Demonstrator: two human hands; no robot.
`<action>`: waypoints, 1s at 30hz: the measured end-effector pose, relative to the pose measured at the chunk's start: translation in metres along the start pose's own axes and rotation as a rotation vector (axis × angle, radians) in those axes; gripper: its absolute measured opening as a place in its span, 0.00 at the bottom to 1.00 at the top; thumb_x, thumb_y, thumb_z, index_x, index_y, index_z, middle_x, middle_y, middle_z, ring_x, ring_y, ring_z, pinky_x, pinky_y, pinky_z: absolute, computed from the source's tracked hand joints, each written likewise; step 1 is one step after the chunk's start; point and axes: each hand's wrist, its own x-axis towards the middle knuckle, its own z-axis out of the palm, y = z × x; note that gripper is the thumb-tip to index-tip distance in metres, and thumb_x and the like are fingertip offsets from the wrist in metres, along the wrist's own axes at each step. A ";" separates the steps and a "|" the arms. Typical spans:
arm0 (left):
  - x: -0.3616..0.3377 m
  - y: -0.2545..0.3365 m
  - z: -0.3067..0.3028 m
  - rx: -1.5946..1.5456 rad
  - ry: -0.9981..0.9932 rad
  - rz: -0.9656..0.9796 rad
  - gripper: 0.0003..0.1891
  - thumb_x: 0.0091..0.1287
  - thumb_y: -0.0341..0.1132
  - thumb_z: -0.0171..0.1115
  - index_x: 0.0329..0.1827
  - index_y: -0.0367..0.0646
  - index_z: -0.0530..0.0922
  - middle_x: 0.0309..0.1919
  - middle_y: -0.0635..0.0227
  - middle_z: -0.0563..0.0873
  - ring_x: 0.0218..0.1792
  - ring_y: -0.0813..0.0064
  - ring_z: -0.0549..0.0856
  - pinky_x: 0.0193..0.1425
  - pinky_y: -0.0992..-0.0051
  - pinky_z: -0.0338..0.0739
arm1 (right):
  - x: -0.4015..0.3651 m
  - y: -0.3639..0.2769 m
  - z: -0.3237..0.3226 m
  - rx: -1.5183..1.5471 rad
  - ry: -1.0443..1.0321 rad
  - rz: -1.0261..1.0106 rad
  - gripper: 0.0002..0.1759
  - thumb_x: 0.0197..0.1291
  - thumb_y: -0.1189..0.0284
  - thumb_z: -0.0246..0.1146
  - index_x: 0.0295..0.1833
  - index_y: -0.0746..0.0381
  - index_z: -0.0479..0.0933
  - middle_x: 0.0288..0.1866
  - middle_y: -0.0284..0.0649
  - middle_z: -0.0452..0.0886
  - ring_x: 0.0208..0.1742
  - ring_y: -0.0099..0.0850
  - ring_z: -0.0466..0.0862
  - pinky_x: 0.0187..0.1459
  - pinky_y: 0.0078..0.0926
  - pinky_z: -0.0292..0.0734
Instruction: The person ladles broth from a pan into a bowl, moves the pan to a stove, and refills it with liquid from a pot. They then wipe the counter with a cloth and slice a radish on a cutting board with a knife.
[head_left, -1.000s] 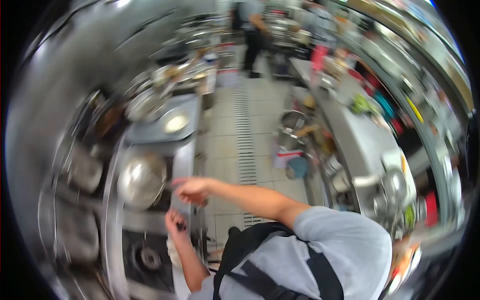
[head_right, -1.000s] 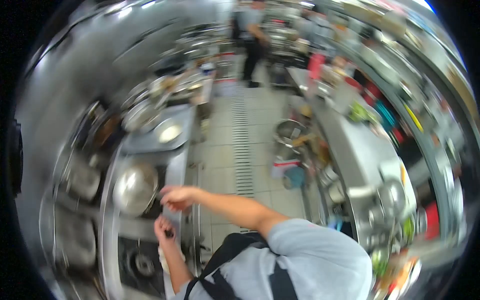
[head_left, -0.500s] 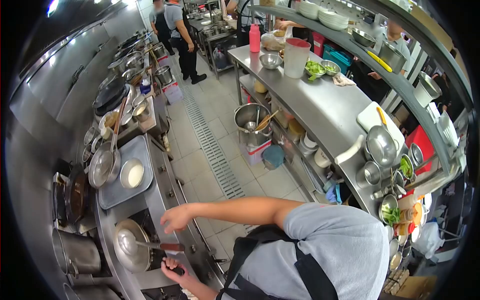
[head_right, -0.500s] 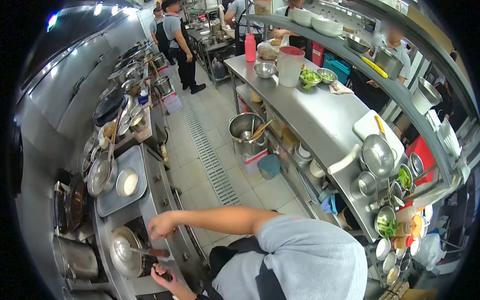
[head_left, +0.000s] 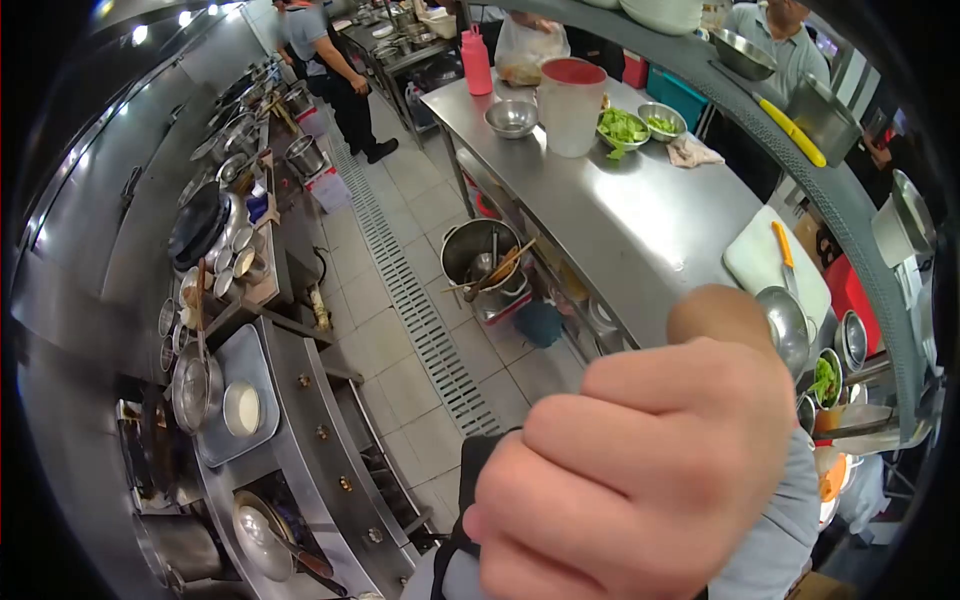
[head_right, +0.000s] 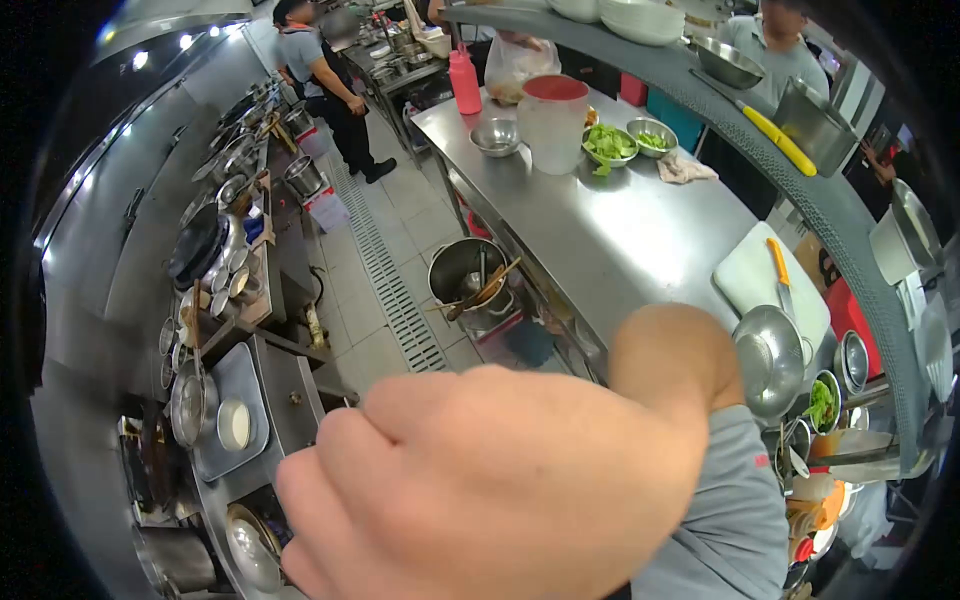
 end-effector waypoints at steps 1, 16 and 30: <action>0.007 0.012 0.010 0.047 0.014 0.006 0.18 0.67 0.51 0.50 0.40 0.46 0.77 0.31 0.68 0.82 0.35 0.68 0.81 0.37 0.64 0.77 | 0.004 0.013 -0.014 -0.061 -0.106 -0.085 0.14 0.19 0.62 0.52 0.11 0.59 0.57 0.16 0.32 0.55 0.15 0.21 0.57 0.13 0.16 0.50; 0.190 0.292 0.100 0.277 -0.004 0.002 0.13 0.63 0.40 0.56 0.28 0.38 0.73 0.24 0.60 0.84 0.25 0.61 0.84 0.27 0.64 0.77 | -0.090 0.446 0.110 -0.351 -0.556 1.034 0.19 0.54 0.62 0.61 0.47 0.64 0.76 0.46 0.51 0.80 0.50 0.48 0.79 0.51 0.41 0.74; 0.182 0.540 0.127 0.605 -0.150 0.249 0.16 0.69 0.41 0.50 0.50 0.36 0.72 0.41 0.62 0.78 0.37 0.71 0.80 0.36 0.66 0.78 | -0.242 0.776 0.174 -0.345 -0.457 1.989 0.23 0.53 0.66 0.60 0.55 0.62 0.77 0.65 0.48 0.70 0.62 0.42 0.74 0.56 0.36 0.75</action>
